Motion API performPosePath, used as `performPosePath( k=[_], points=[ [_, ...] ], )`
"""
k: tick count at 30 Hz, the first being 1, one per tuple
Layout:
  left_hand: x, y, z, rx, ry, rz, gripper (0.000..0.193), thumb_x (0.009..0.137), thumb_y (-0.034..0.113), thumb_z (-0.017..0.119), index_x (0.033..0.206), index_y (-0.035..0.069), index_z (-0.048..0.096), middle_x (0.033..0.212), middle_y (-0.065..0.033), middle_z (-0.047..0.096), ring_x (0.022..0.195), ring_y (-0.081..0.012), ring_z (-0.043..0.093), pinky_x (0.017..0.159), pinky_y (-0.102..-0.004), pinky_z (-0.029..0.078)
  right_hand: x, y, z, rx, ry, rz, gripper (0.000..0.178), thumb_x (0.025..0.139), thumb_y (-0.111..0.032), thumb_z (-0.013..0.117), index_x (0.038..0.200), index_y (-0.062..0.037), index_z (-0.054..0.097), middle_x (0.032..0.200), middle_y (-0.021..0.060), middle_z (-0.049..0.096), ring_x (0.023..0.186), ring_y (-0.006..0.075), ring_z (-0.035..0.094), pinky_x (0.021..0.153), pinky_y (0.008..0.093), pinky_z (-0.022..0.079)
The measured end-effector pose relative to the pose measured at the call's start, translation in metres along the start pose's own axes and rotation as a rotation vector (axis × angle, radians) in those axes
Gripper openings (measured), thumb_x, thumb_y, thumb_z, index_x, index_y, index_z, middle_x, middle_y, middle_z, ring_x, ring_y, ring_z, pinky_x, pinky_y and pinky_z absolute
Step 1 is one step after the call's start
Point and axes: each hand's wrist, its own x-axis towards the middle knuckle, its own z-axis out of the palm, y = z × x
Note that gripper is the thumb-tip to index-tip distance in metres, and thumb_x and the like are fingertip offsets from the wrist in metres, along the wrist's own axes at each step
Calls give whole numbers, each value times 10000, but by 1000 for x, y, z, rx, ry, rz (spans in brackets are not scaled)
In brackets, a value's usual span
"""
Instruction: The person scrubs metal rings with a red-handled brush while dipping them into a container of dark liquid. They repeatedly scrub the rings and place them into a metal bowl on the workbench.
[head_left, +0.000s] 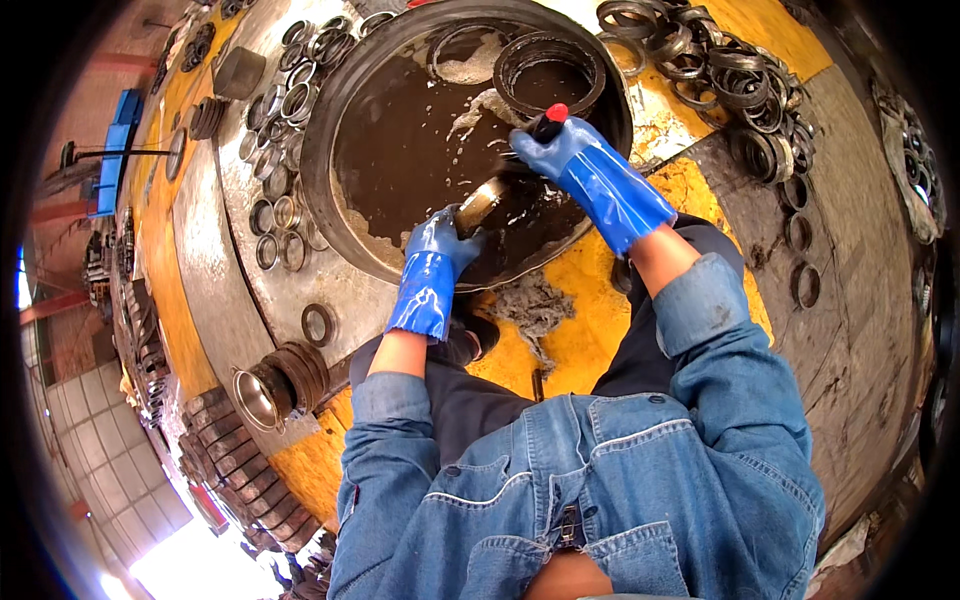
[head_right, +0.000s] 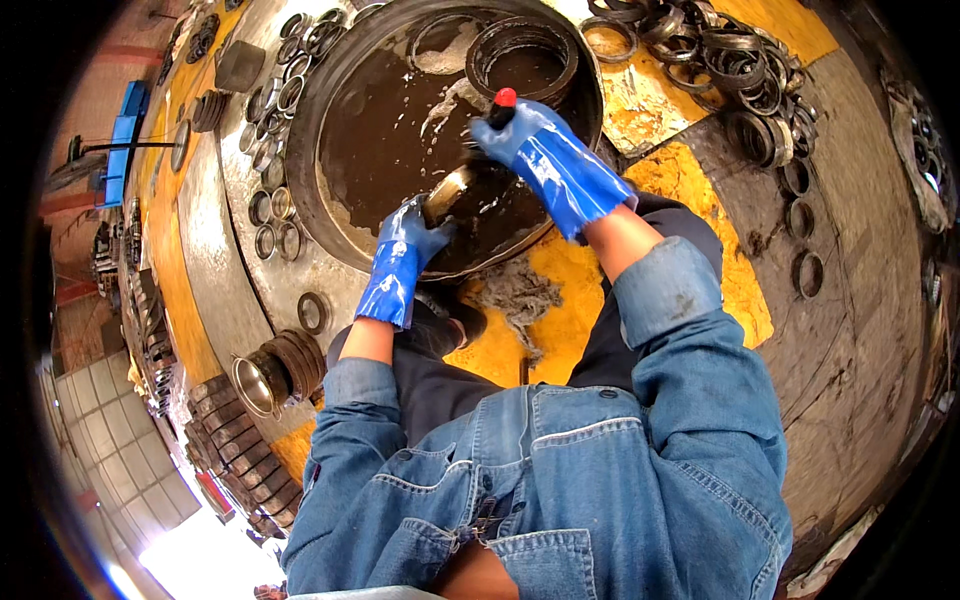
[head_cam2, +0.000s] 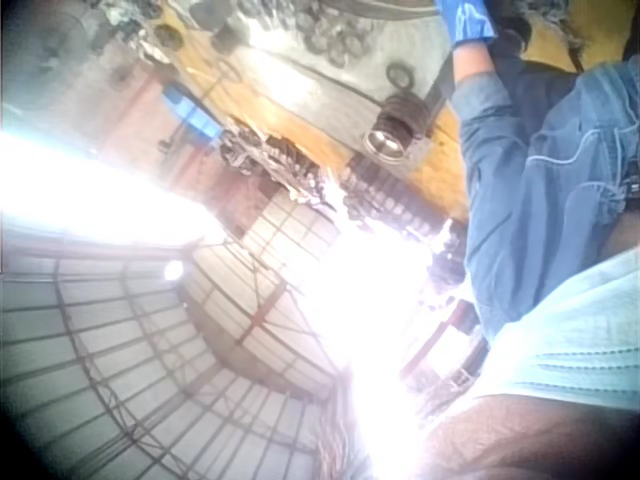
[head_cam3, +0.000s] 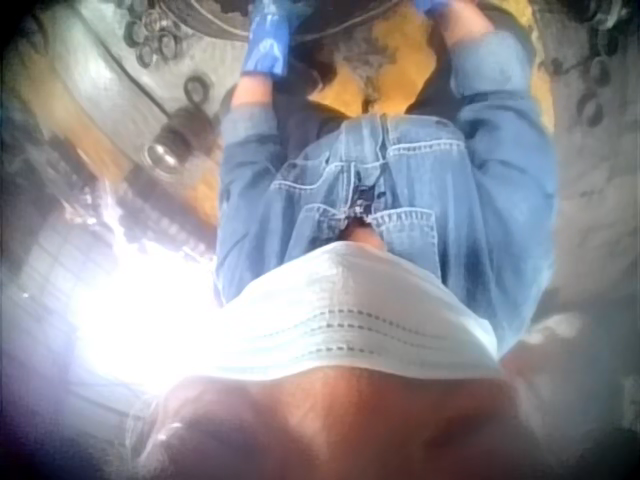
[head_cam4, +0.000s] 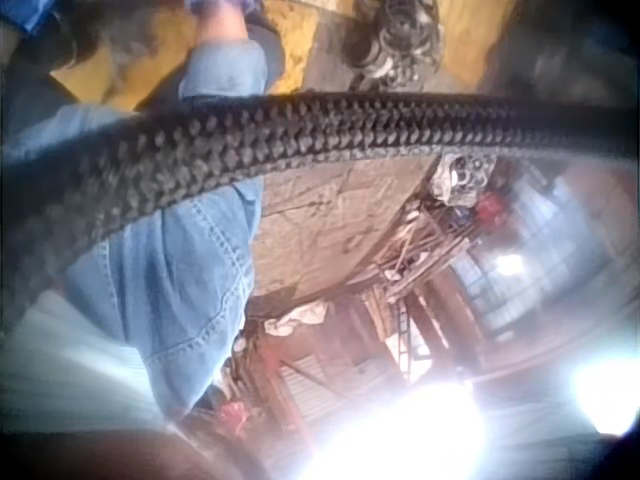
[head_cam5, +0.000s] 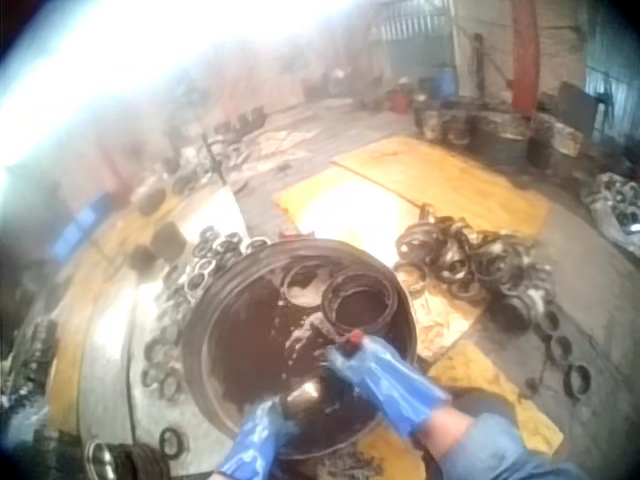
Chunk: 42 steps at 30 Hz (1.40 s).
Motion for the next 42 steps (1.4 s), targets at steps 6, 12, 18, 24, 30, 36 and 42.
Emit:
performPosePath(
  k=[6,12,18,24,30,36,42],
  points=[
    [7,-24,15,-50,-5,71,599,811,488,786,1307,166,695,1234,-186,726,1177,-384,670,1021,-459,538,-43,-35,15,168,-139,-386,351,963,-385,719,1129,-79,759,934,130,775,846,226,744,813,376,592],
    [-4,4,-8,-12,-36,-12,610,815,477,749,1330,156,681,1229,-180,732,1162,-370,684,1016,-460,537,-4,12,-6,105,-40,123,498,888,-506,671,939,-19,762,893,205,756,895,381,740,827,452,584],
    [23,57,-10,284,43,66,671,815,509,734,1345,106,655,1311,-187,696,1213,-365,667,1033,-435,539,-4,6,15,-153,-151,246,465,934,-526,627,1162,-150,777,1167,147,755,1106,361,718,955,476,566],
    [61,88,-4,419,-131,-14,473,859,339,766,1278,130,702,1247,-169,727,1160,-384,694,990,-477,563,1,8,15,-196,-233,172,448,897,-491,689,1192,-165,771,1163,120,764,1107,336,729,908,479,576],
    [-8,25,-11,5,103,-66,592,783,438,827,1277,132,716,1174,-140,761,1108,-359,716,984,-426,565,-20,-21,-31,144,-8,-68,512,910,-561,652,977,-68,778,873,228,736,889,409,727,826,480,575],
    [-8,-2,8,-104,107,-27,491,774,363,849,1184,115,742,1098,-158,773,1052,-338,736,931,-435,574,-50,-39,22,80,74,-734,361,914,-469,729,957,-115,781,875,138,740,829,359,712,753,434,588],
    [-27,28,-14,-195,40,-166,595,748,414,865,1212,66,736,1118,-158,778,1047,-298,746,948,-396,569,-11,6,-1,-103,-23,-154,471,926,-568,664,952,-114,787,873,162,755,836,353,726,768,456,583]
  ],
)
